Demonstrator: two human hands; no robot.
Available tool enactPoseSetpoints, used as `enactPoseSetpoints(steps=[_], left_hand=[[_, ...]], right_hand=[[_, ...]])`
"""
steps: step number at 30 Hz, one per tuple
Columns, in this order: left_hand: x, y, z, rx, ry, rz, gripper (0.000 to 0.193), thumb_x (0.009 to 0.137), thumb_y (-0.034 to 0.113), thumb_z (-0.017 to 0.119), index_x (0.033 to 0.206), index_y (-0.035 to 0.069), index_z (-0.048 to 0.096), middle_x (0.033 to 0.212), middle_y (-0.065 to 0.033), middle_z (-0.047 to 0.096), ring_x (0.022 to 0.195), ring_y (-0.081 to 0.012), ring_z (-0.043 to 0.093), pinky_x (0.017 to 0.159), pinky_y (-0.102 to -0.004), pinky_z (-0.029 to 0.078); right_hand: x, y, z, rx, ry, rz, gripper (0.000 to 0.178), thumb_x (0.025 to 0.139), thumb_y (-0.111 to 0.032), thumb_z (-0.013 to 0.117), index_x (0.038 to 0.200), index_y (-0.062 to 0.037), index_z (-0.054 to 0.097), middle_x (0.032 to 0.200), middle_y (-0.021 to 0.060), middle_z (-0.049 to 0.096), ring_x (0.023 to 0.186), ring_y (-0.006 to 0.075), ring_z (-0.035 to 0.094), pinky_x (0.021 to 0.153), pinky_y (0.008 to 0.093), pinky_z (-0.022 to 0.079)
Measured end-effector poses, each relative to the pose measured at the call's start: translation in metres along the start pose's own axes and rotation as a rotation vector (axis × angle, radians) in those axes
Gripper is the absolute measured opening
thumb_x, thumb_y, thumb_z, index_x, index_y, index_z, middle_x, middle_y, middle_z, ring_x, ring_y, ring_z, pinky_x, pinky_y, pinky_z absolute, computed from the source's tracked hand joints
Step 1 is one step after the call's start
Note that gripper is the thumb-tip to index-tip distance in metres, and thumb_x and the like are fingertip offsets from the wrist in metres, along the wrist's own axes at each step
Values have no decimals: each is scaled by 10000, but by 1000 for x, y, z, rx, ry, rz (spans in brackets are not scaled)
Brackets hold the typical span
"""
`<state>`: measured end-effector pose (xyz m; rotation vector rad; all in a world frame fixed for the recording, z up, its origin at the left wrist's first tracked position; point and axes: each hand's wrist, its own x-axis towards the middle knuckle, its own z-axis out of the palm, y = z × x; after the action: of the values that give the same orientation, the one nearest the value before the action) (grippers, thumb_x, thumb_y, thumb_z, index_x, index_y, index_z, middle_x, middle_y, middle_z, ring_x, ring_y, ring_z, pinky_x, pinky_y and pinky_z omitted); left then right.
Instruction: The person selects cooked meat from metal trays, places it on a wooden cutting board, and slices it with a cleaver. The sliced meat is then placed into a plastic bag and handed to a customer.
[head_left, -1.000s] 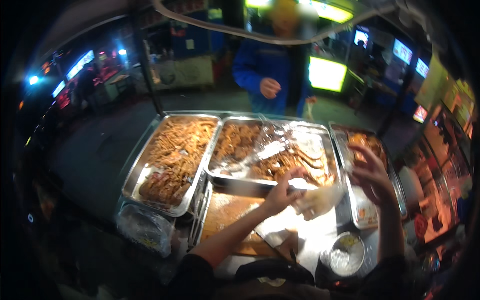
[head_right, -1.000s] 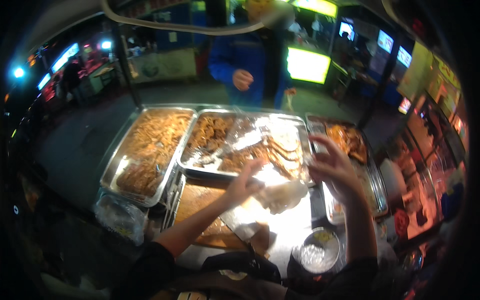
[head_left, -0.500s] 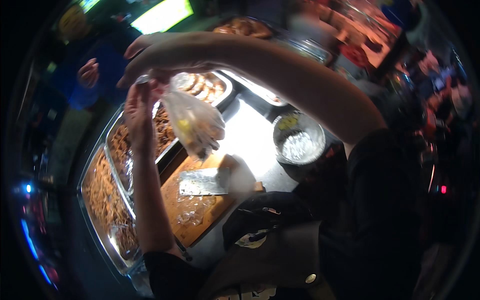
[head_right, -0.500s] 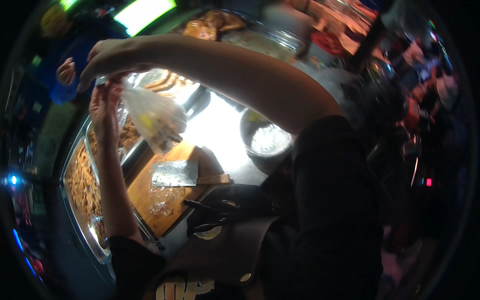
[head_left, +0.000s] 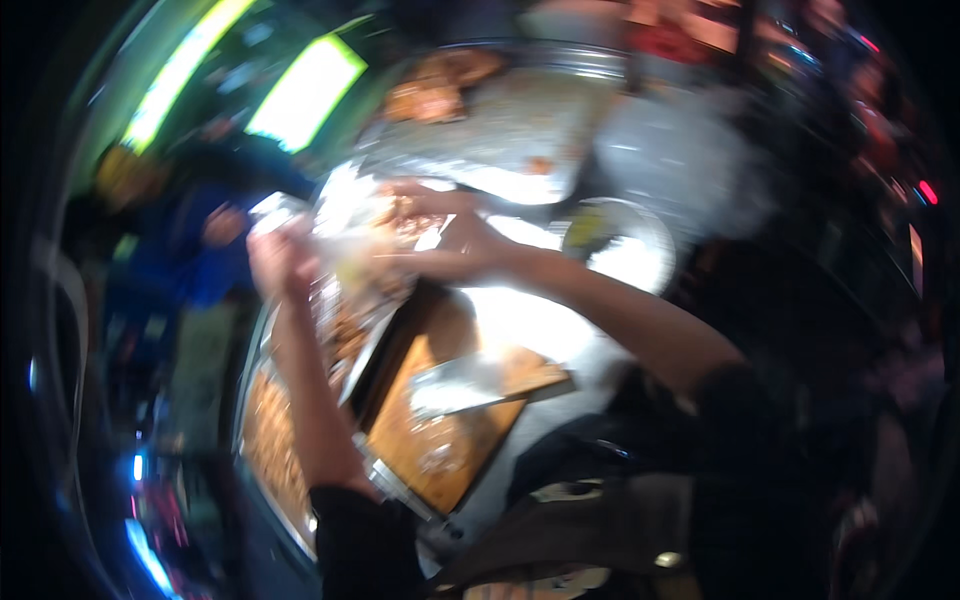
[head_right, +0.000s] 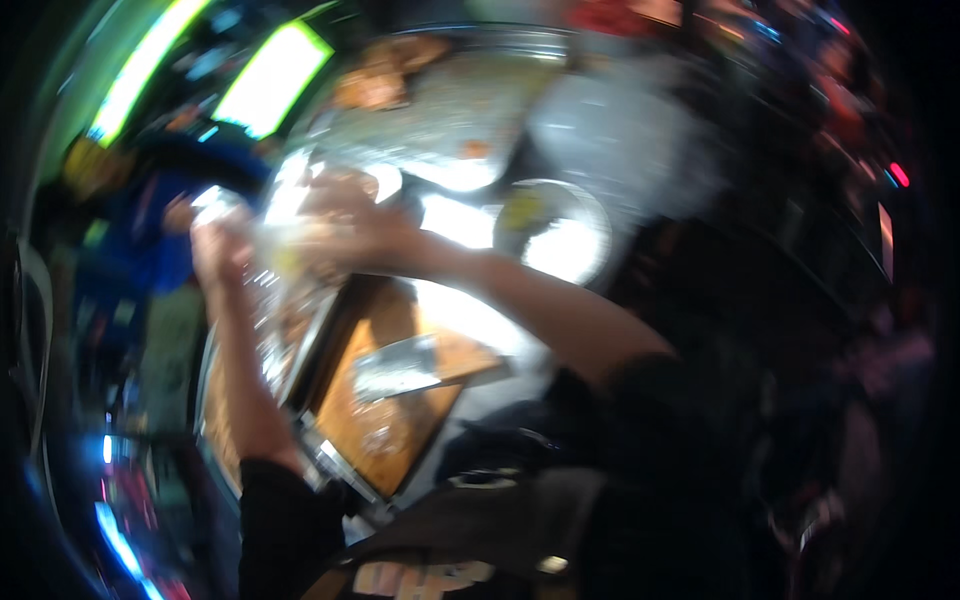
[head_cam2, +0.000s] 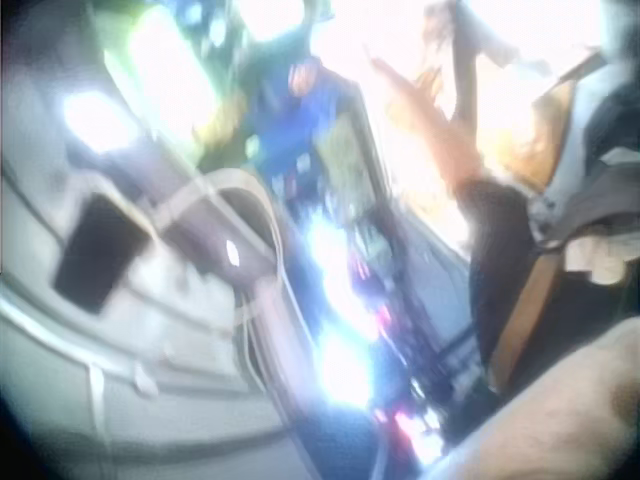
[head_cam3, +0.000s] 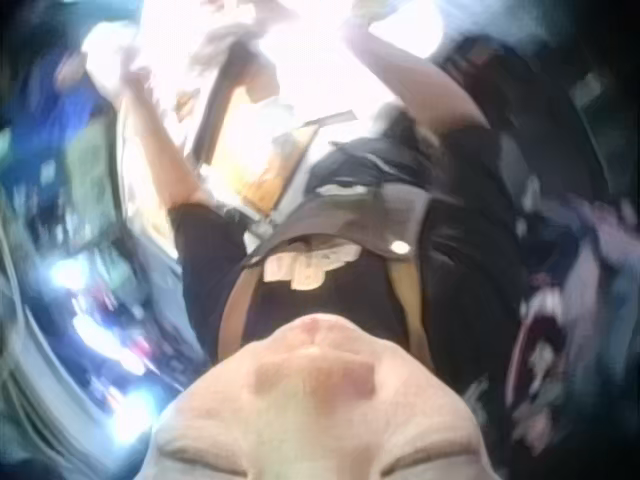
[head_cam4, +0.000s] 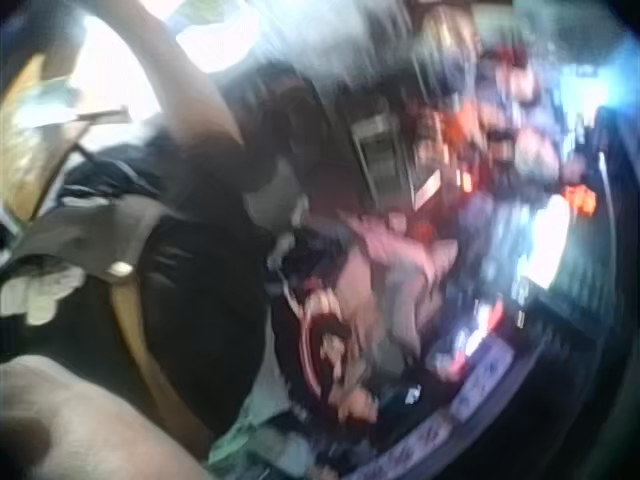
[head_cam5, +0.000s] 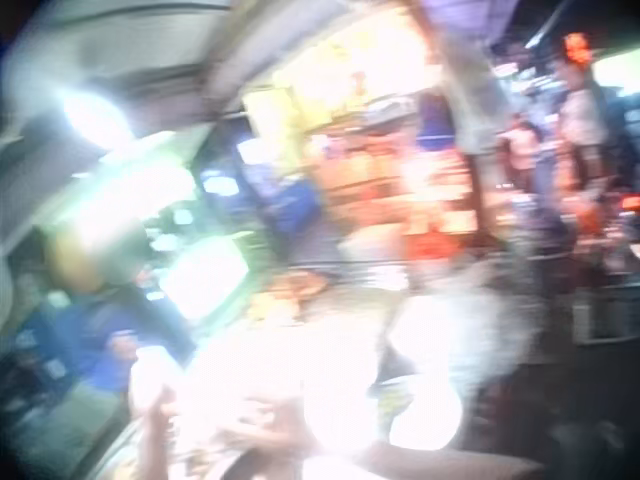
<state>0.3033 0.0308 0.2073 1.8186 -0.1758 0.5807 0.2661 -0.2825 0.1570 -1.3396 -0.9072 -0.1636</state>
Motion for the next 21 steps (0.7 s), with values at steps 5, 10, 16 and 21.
enactPoseSetpoints(steps=[5,10,16,21], left_hand=[[33,-19,19,-566,337,-172,74,949,115,491,886,78,499,697,-6,487,604,-103,458,567,-238,414],[38,-18,-17,-456,376,-233,93,948,135,485,893,64,508,697,-6,492,592,-95,458,525,-250,417],[32,7,-39,-196,319,-134,106,962,131,478,890,60,511,701,11,481,593,-67,420,527,-230,356],[27,18,-50,-384,354,-193,105,967,137,464,909,70,521,750,6,490,642,-60,427,561,-238,352]], right_hand=[[-206,-52,-61,-196,295,675,547,779,-14,658,1288,0,457,1101,93,592,1023,164,572,888,308,477],[-323,-102,-53,-270,563,936,544,783,-27,658,1287,-43,455,967,58,617,837,97,574,749,244,473],[-135,-44,14,-371,62,436,400,754,-43,692,1125,29,562,993,131,632,933,199,624,834,313,499],[130,40,158,-315,84,50,772,748,-249,736,1341,58,348,1185,235,563,1045,317,597,894,398,482]])
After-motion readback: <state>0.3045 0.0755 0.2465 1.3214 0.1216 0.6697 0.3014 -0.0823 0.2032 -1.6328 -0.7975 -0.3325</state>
